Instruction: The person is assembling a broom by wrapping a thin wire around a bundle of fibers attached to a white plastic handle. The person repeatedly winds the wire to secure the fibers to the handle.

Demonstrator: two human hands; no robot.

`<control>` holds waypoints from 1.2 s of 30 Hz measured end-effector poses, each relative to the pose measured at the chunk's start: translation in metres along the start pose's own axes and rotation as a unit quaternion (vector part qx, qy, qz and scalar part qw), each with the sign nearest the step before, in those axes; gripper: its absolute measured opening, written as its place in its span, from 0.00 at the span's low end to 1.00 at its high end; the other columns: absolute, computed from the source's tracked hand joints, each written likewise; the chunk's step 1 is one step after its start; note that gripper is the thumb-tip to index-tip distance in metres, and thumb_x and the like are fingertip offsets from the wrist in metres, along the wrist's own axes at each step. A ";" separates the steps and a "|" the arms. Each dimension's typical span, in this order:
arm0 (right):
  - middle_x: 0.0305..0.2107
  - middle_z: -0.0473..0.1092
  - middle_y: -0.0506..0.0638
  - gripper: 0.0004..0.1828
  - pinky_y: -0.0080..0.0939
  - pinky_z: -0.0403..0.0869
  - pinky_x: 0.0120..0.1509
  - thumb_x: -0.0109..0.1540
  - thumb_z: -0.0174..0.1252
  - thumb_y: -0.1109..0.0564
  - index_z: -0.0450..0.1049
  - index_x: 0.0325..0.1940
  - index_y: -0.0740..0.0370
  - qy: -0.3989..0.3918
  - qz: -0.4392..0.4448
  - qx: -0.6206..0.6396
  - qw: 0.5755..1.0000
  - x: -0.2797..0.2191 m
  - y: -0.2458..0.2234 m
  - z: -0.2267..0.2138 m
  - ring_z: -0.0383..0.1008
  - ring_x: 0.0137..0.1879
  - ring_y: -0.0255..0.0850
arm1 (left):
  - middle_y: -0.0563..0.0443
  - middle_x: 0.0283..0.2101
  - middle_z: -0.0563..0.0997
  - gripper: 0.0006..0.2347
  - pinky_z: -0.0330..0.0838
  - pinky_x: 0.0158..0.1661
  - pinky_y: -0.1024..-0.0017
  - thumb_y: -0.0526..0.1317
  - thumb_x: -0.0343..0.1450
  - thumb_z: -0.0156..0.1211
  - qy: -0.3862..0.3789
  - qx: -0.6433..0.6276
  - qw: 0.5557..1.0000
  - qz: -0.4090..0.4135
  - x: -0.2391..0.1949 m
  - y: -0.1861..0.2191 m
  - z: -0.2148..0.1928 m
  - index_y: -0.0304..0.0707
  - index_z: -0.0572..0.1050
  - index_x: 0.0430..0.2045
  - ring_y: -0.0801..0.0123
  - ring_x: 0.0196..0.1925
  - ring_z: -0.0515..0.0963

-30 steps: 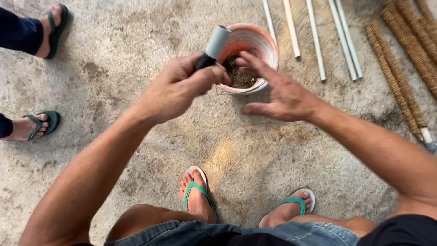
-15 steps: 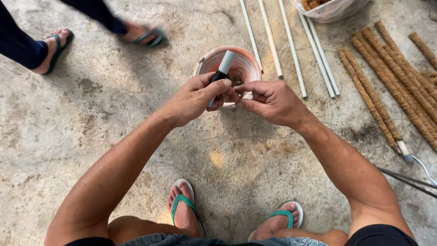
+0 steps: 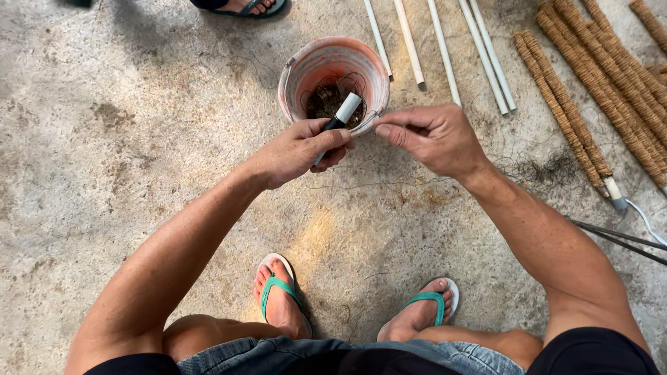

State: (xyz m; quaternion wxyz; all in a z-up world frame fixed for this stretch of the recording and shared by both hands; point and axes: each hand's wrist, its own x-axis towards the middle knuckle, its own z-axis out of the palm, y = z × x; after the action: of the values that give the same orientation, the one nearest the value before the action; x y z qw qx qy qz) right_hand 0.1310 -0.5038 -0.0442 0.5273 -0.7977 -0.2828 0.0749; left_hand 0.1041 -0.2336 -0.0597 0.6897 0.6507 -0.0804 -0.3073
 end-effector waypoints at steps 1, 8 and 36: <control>0.26 0.78 0.47 0.09 0.26 0.63 0.22 0.66 0.65 0.55 0.83 0.47 0.61 0.006 -0.005 0.000 1.000 0.002 0.002 -0.001 0.67 0.22 0.26 | 0.57 0.24 0.70 0.13 0.60 0.25 0.77 0.46 0.78 0.50 0.000 0.009 1.000 -0.004 -0.001 -0.001 -0.001 0.33 0.76 0.37 0.78 0.24 0.65; 0.39 0.80 0.52 0.08 0.28 0.77 0.35 0.75 0.64 0.54 0.82 0.49 0.61 0.057 -0.109 0.007 0.992 0.007 0.015 -0.014 0.80 0.37 0.30 | 0.59 0.24 0.69 0.13 0.61 0.25 0.77 0.46 0.77 0.51 0.017 0.008 0.999 -0.028 0.002 -0.004 -0.005 0.33 0.76 0.38 0.79 0.24 0.65; 0.15 0.66 0.49 0.19 0.35 0.65 0.24 0.77 0.65 0.56 0.76 0.32 0.64 0.181 -0.169 0.075 0.966 0.031 0.031 -0.069 0.65 0.15 0.35 | 0.61 0.23 0.68 0.16 0.61 0.25 0.76 0.50 0.76 0.53 0.005 0.042 0.998 -0.050 0.006 -0.017 -0.013 0.34 0.78 0.37 0.79 0.24 0.65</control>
State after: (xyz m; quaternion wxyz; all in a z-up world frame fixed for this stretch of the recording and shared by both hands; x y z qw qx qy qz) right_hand 0.1973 -0.5509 -0.0364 0.6333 -0.6967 -0.3066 -0.1395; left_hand 0.1108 -0.2251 -0.0792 0.6458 0.6840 -0.0569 -0.3346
